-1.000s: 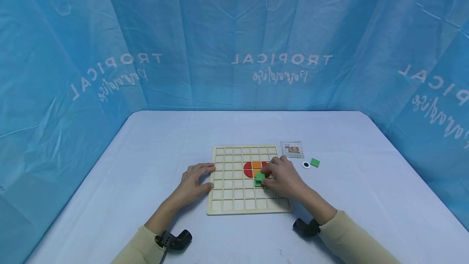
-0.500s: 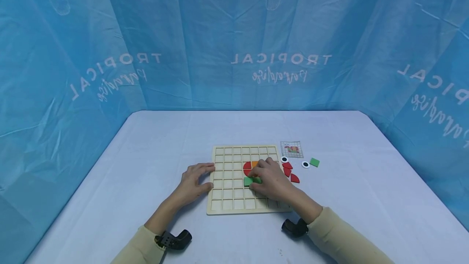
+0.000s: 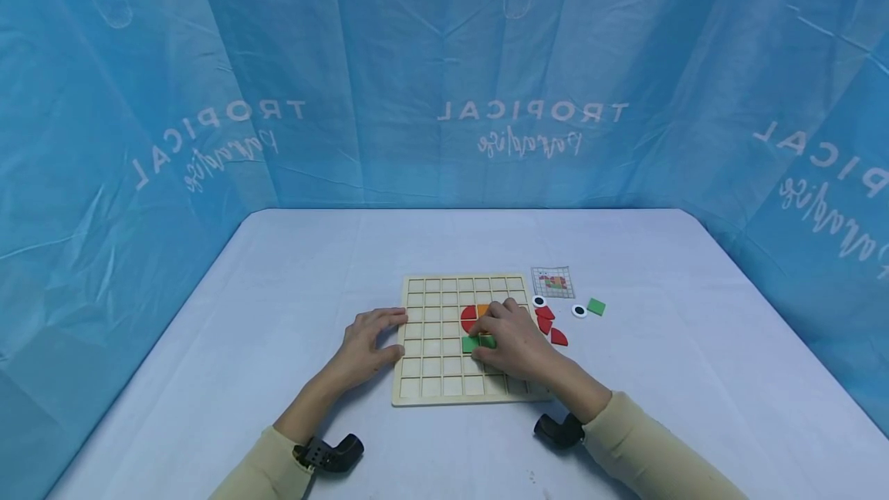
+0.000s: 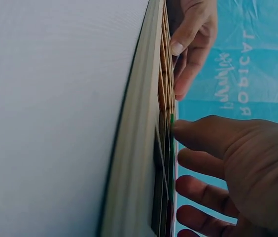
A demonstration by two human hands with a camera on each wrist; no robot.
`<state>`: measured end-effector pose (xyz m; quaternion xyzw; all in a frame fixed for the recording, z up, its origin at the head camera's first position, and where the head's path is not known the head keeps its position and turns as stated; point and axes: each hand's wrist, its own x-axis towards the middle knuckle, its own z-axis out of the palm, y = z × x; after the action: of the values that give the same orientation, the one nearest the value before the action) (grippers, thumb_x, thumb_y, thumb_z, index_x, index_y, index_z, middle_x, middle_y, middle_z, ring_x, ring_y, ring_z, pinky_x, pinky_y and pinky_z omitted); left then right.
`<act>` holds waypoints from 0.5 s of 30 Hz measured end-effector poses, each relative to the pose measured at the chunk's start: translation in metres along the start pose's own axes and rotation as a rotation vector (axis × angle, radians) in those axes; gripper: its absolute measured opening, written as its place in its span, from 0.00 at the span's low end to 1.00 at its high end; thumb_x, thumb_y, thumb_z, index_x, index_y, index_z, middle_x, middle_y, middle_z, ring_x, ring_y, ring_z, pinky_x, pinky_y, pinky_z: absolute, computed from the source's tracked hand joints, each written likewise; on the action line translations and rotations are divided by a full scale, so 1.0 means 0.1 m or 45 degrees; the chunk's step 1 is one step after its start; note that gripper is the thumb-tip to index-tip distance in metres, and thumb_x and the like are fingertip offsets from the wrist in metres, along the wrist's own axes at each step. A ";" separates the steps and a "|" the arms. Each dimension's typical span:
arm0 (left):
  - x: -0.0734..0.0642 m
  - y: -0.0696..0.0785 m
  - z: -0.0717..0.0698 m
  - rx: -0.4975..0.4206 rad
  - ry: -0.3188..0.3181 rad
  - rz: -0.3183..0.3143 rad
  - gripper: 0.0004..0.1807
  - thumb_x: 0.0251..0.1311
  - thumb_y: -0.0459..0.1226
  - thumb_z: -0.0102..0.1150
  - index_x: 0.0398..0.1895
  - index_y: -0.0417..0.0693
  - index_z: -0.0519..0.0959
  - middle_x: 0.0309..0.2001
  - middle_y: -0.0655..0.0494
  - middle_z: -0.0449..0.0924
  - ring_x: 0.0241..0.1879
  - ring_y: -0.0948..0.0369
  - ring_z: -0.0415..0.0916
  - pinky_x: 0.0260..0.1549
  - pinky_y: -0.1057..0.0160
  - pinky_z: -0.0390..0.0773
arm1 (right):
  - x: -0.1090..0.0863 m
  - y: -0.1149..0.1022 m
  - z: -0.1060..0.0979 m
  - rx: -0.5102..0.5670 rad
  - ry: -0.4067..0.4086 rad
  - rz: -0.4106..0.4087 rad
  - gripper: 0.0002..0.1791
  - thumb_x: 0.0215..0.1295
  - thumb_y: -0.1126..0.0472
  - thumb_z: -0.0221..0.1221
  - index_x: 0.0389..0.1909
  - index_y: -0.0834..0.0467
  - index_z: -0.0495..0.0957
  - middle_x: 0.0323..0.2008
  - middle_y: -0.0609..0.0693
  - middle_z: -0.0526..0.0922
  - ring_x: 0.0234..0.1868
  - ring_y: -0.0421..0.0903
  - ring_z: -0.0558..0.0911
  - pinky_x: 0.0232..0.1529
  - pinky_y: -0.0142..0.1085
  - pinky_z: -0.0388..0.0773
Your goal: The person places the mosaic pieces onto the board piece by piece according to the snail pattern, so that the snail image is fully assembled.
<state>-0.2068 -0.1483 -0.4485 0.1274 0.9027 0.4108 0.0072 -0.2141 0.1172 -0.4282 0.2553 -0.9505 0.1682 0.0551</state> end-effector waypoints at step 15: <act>-0.01 0.00 -0.02 0.003 -0.017 0.046 0.26 0.54 0.34 0.60 0.59 0.44 0.73 0.65 0.51 0.67 0.68 0.47 0.54 0.65 0.39 0.46 | -0.12 0.31 -0.22 -0.011 0.066 0.197 0.14 0.51 0.52 0.68 0.39 0.49 0.84 0.38 0.45 0.79 0.41 0.44 0.67 0.40 0.37 0.66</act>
<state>-0.2059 -0.1501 -0.4473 0.1464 0.9007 0.4090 0.0055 -0.2190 0.1559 -0.4187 0.1765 -0.9664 0.1742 0.0676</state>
